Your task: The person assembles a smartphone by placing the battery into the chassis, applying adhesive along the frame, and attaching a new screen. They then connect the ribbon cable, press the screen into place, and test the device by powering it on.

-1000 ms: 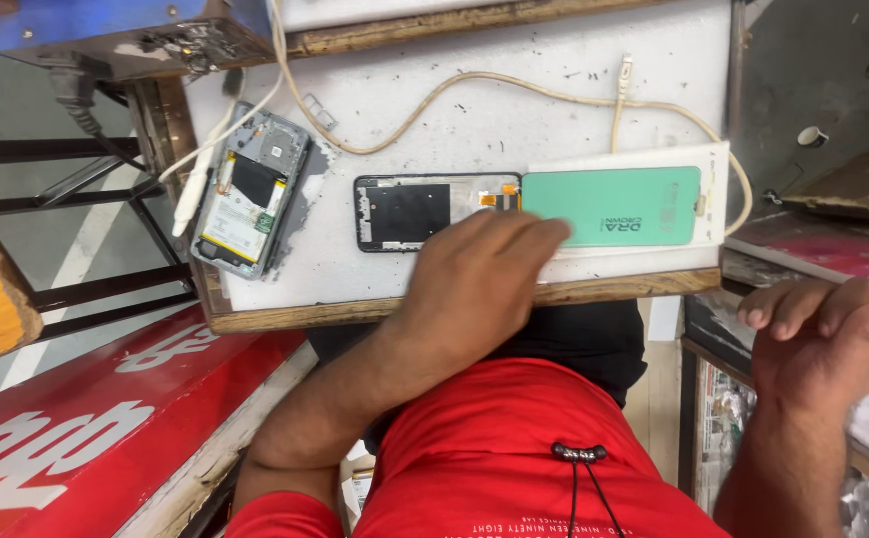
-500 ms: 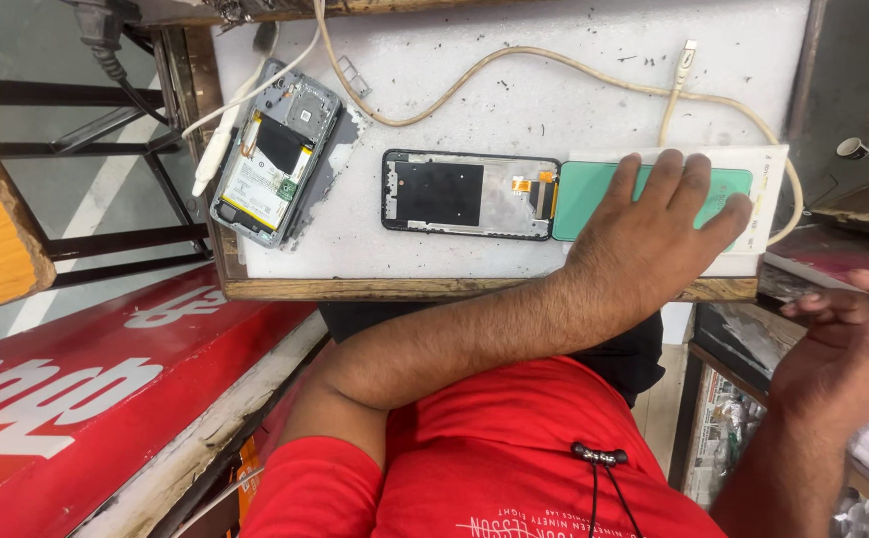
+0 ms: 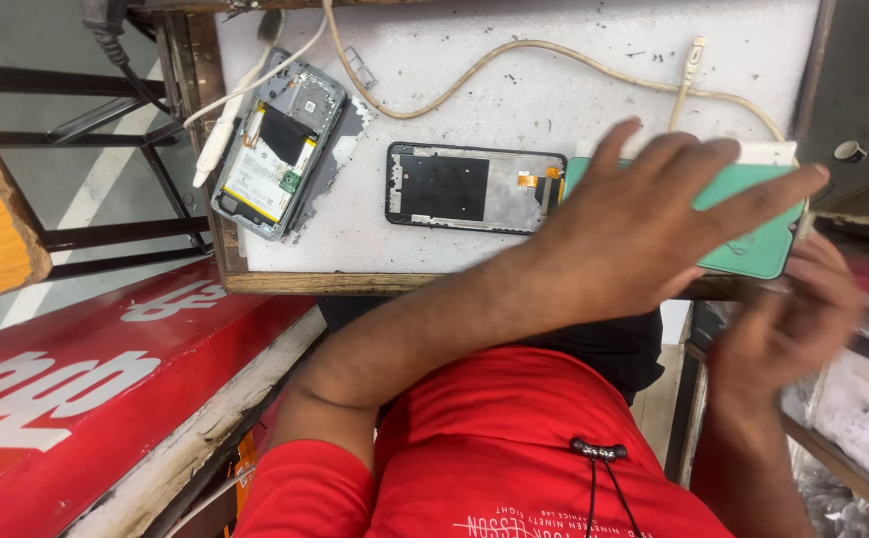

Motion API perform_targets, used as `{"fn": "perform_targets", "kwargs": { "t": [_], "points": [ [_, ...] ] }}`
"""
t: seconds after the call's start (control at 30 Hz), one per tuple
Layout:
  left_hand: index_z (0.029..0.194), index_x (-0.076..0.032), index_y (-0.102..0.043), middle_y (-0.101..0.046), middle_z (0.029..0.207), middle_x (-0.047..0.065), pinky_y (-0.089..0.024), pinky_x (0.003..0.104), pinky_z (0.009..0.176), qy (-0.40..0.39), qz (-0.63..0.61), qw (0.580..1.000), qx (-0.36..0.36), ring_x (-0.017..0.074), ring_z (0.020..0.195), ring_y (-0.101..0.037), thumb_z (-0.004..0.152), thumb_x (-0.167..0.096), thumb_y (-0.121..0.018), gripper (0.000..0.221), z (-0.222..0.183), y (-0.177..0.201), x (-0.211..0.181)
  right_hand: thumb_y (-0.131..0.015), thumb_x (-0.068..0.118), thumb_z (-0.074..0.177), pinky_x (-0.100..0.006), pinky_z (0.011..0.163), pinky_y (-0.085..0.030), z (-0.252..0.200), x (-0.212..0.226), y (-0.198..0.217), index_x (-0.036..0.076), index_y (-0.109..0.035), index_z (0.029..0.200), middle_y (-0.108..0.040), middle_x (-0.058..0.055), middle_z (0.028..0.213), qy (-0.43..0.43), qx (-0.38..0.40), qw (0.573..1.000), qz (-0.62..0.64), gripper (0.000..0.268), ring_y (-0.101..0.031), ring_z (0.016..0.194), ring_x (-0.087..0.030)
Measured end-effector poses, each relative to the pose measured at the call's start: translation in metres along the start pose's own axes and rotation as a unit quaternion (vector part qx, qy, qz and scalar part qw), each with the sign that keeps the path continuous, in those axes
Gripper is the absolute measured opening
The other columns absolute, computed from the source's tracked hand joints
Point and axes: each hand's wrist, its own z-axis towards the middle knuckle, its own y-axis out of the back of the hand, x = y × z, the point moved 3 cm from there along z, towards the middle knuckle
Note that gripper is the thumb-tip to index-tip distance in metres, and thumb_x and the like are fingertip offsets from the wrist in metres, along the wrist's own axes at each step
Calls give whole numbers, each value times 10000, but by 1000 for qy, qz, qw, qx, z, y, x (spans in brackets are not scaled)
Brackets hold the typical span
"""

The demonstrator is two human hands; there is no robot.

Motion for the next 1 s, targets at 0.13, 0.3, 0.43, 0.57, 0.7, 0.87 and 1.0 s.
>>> {"fn": "perform_targets", "kwargs": {
  "t": [0.13, 0.3, 0.43, 0.57, 0.7, 0.87, 1.0],
  "points": [
    [1597, -270, -193, -505, 1429, 98, -422, 672, 1160, -3, -100, 994, 44, 276, 1324, -567, 816, -354, -890, 1050, -16, 55, 15, -737, 75, 898, -724, 1265, -171, 23, 24, -25, 39, -626, 1376, -528, -200, 1528, 46, 207, 942, -261, 493, -322, 1554, -497],
    [1632, -181, -165, -360, 1627, 87, -403, 417, 1250, -6, -221, 974, 50, 248, 1438, -439, 898, -219, -896, 1036, -47, 118, 41, -835, 365, 967, -845, 1206, -34, 46, 25, -36, 189, -702, 1415, -512, -139, 1638, 50, 278, 899, -335, 499, -163, 1613, -527],
    [1585, -150, -297, -419, 1590, 76, -407, 397, 1305, 22, -267, 963, 20, 252, 1489, -450, 839, -155, -916, 969, -67, 130, 57, -814, 334, 1044, -810, 1234, -16, 52, 29, -31, 175, -674, 1379, -493, -143, 1623, -8, 275, 905, -325, 396, -138, 1630, -498],
    [1593, -180, -329, -476, 1551, 73, -423, 375, 1293, 40, -330, 943, -17, 224, 1473, -484, 863, -124, -955, 963, -83, 120, 70, -872, 314, 933, -807, 1249, -63, 62, 45, -42, 162, -631, 1444, -497, -186, 1623, 26, 281, 913, -295, 585, -158, 1617, -518],
    [1603, -209, -290, -460, 1582, 103, -408, 359, 1293, 50, -412, 909, -20, 205, 1468, -459, 905, -66, -960, 978, -95, 105, 78, -914, 243, 838, -739, 1343, -197, 66, 69, -69, 161, -439, 1572, -459, -161, 1650, 73, 304, 940, -135, 878, -196, 1631, -519],
    [1603, -219, -291, -471, 1577, 118, -429, 379, 1280, 58, -440, 896, -28, 207, 1459, -469, 898, -53, -949, 979, -104, 98, 86, -966, 270, 722, -725, 1276, -165, 74, 86, -104, 186, -264, 1584, -419, -179, 1625, 137, 349, 925, -66, 1114, -212, 1578, -492],
    [1599, -246, -282, -472, 1574, 109, -482, 384, 1246, 49, -456, 888, -42, 193, 1442, -489, 889, -70, -950, 990, -108, 94, 92, -968, 280, 713, -706, 1271, -169, 81, 88, -119, 191, -187, 1590, -443, -173, 1607, 152, 377, 913, -38, 1178, -301, 1559, -416]
  ]
}}
